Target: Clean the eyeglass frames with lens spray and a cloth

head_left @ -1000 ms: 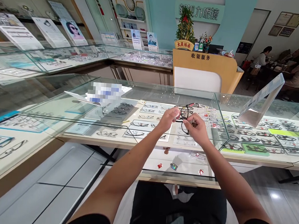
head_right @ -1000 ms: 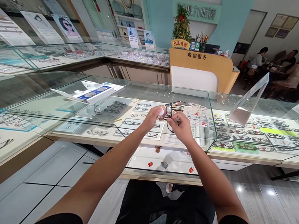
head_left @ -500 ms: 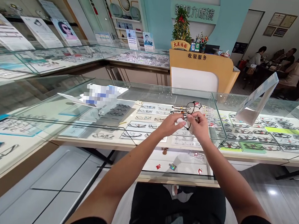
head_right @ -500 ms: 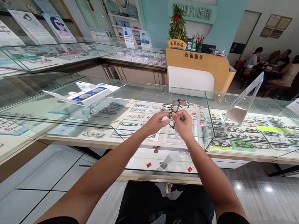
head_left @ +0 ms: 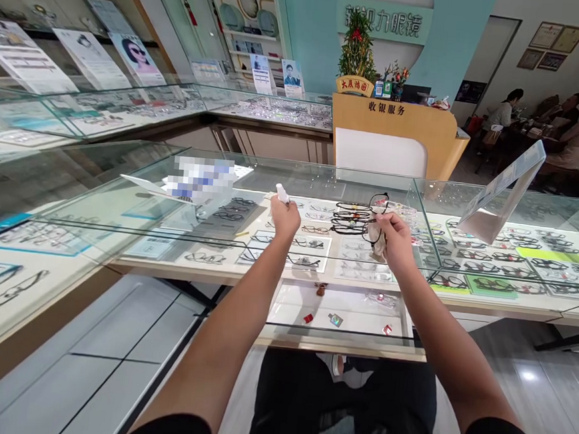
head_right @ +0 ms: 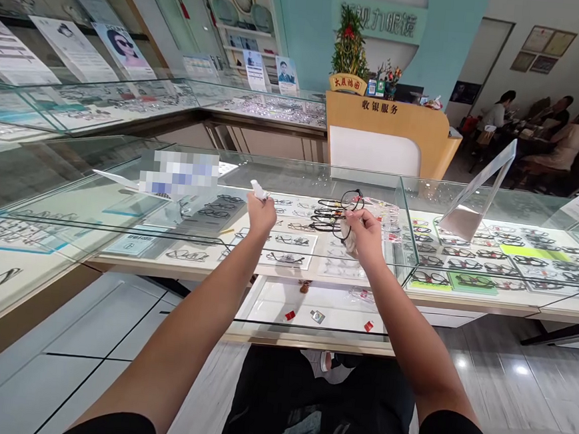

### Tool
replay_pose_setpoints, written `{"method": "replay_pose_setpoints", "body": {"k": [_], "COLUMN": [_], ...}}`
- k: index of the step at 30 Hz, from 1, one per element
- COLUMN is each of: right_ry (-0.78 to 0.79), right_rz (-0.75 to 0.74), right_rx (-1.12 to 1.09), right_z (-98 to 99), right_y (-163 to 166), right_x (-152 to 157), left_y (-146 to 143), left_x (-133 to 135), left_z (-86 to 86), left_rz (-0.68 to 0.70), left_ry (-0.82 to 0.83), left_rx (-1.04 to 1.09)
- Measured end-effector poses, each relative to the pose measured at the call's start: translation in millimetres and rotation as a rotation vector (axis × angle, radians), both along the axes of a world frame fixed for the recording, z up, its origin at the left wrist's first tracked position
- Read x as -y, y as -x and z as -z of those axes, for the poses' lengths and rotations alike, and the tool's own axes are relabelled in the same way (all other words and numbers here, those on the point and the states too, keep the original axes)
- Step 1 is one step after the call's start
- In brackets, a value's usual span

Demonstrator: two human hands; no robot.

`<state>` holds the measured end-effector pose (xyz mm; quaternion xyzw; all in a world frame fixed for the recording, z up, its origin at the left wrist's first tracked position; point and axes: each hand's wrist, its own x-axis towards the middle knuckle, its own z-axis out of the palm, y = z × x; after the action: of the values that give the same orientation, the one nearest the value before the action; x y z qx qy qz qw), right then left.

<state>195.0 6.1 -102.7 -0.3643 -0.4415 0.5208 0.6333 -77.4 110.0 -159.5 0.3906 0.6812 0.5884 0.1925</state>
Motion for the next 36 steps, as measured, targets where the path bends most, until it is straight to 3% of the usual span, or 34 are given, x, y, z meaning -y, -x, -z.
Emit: {"method": "replay_pose_setpoints", "body": {"k": [9, 18, 21, 24, 27, 29, 32, 34, 36], "right_ry": [0.065, 0.108, 0.113, 0.118, 0.119, 0.114, 0.088, 0.070, 0.065], "right_rz": [-0.170, -0.179, -0.179, -0.199, -0.223, -0.225, -0.246, -0.260, -0.257], "right_rx": [-0.080, -0.113, -0.134, -0.165, -0.170, -0.163, -0.137, -0.123, -0.114], "right_z": [-3.5, -2.9, -2.4, -3.2, -4.7, -4.8, -4.0, -4.1, -5.5], "right_y": [0, -2, -3, -3, -3, -4, -6, -8, -9], "right_x": [4, 2, 0, -1, 0, 1, 2, 2, 2], "left_y": [2, -7, -11, -15, -28, -46, -78, -94, -102], "left_x": [7, 15, 21, 28, 40, 51, 70, 78, 80], "left_z": [0.0, -7.8, -13.2, -20.3, -26.1, -27.4, -25.4, -23.5, -22.4], "left_rz": [-0.030, -0.094, -0.204, -0.238, -0.024, 0.289, 0.794, 0.965, 1.047], "left_ry": [0.124, 0.141, 0.015, -0.317, -0.555, -0.576, -0.421, -0.324, -0.256], "left_rx": [-0.111, -0.146, -0.198, -0.362, -0.411, -0.343, -0.132, 0.066, 0.234]}}
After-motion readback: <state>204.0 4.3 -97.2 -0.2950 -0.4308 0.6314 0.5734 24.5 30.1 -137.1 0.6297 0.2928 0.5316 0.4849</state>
